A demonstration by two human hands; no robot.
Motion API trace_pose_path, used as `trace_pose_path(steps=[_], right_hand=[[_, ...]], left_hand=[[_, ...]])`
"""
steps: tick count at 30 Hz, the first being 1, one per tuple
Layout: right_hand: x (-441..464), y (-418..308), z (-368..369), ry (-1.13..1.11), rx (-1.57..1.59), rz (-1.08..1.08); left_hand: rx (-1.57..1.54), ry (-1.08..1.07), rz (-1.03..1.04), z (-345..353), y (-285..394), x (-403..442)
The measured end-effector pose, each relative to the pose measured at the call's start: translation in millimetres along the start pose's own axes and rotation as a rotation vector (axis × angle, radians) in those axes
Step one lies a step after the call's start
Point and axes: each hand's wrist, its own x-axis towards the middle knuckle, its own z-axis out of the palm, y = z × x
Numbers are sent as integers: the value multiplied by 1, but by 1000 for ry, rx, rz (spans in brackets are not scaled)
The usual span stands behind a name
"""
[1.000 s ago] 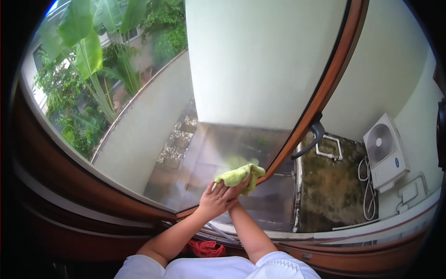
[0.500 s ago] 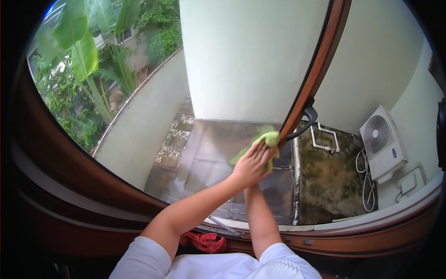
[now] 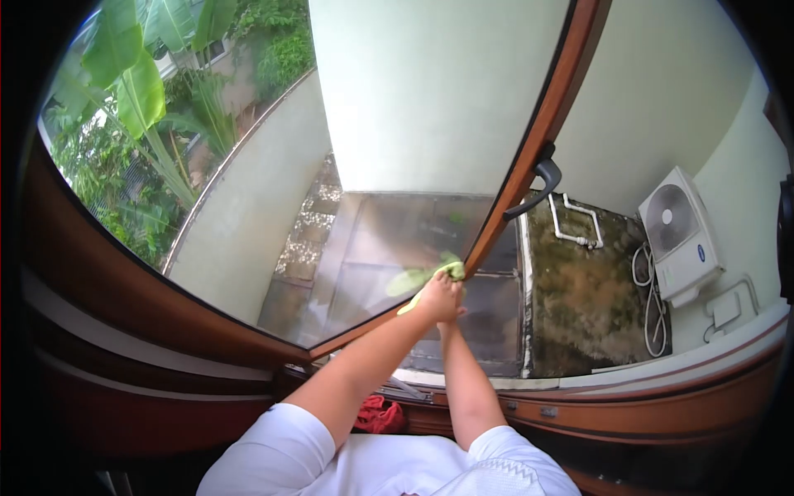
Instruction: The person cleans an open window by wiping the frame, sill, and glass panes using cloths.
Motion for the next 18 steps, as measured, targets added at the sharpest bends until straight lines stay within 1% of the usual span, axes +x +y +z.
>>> trace_pose_path(steps=[1,2,4,5,7,8,9,10,11,12,14,16,18], right_hand=[[-8,-9,-2,-42,30,78],[-19,-18,-3,-45,64,124],[-37,-29,1,18,147,159],[-44,-19,15,214,195,58],[-28,-10,20,444,510,87],[-21,-9,18,555,667,105],[-23,-34,-10,529,897,51],[-23,-71,-47,495,1120,-3],[-9,-78,-64,483,1267,-138],[3,-86,-79,464,1409,-276],[-16,-157,-135,471,1541,-300],[-35,-202,-180,315,1520,-369],[-24,-212,-198,214,1448,-326]], left_hand=[[-165,-184,-38,-9,-6,-1],[-298,-186,-135,-17,-12,-6],[-554,-180,-332,-33,-30,-17],[-714,-74,-346,-42,-39,-20],[-1018,149,-355,-80,-53,-28],[-1246,274,-281,-109,-51,-33],[-1477,396,-199,-142,-43,-41],[-1565,468,-117,-175,-32,-48],[-1655,540,-34,-204,-21,-54],[-1510,581,-47,-228,-9,-61],[-1214,656,-74,-262,8,-68],[-967,674,-95,-269,9,-58],[-773,689,-120,-264,11,-46]])
